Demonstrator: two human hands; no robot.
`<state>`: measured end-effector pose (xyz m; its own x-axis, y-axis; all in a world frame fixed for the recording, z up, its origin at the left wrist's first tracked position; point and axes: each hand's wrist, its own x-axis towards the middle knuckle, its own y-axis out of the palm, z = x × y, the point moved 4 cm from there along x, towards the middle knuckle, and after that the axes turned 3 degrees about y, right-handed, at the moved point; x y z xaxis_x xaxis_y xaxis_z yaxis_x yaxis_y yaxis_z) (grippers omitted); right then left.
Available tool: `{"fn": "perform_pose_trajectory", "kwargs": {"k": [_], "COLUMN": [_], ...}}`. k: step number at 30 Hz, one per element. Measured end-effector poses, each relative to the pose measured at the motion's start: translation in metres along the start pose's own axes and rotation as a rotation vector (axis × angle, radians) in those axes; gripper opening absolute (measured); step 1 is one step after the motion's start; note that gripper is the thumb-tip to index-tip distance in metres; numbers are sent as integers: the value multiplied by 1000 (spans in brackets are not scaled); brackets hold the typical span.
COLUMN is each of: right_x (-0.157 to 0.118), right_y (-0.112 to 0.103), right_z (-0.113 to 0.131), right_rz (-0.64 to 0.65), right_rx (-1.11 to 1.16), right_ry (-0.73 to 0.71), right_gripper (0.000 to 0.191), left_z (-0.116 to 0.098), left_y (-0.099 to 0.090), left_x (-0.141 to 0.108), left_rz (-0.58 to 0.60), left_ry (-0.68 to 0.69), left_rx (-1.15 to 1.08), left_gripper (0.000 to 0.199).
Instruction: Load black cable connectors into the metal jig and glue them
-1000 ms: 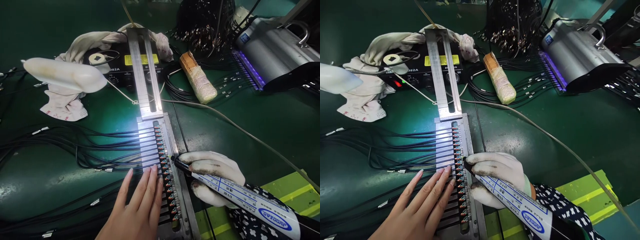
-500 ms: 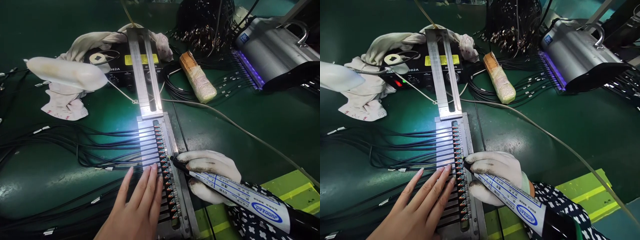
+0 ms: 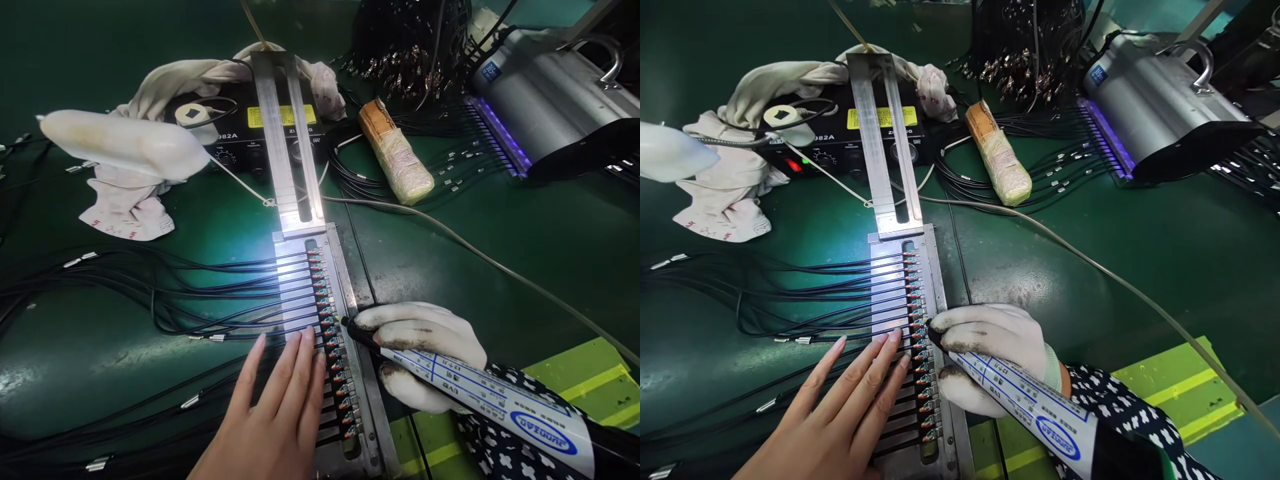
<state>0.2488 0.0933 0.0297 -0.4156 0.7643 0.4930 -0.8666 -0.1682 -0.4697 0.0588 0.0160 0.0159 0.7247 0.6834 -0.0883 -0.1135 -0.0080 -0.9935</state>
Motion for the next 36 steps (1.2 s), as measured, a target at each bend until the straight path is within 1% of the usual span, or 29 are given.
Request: {"fn": "perform_pose_trajectory", "kwargs": {"k": [3, 8, 11, 18, 26, 36], "right_x": [2, 2, -1, -8, -4, -3], "right_y": [-1, -9, -10, 1, 0, 1], "right_z": [2, 14, 19, 9, 8, 8], "right_rz": [-7, -23, -27, -15, -28, -24], "right_rx": [-9, -63, -65, -58, -18, -23], "right_ry": [-6, -29, -15, 24, 18, 23], "right_gripper": [18, 14, 13, 17, 17, 16], "left_z": [0, 1, 1, 1, 0, 1], "left_y": [-1, -2, -2, -3, -2, 0], "left_x": [0, 1, 1, 2, 2, 2], "left_rz": [-2, 2, 6, -4, -8, 1], "left_ry": [-2, -13, -23, -23, -28, -11], "left_rx": [-1, 4, -4, -22, -31, -35], "left_gripper": [56, 55, 53, 52, 51, 52]}}
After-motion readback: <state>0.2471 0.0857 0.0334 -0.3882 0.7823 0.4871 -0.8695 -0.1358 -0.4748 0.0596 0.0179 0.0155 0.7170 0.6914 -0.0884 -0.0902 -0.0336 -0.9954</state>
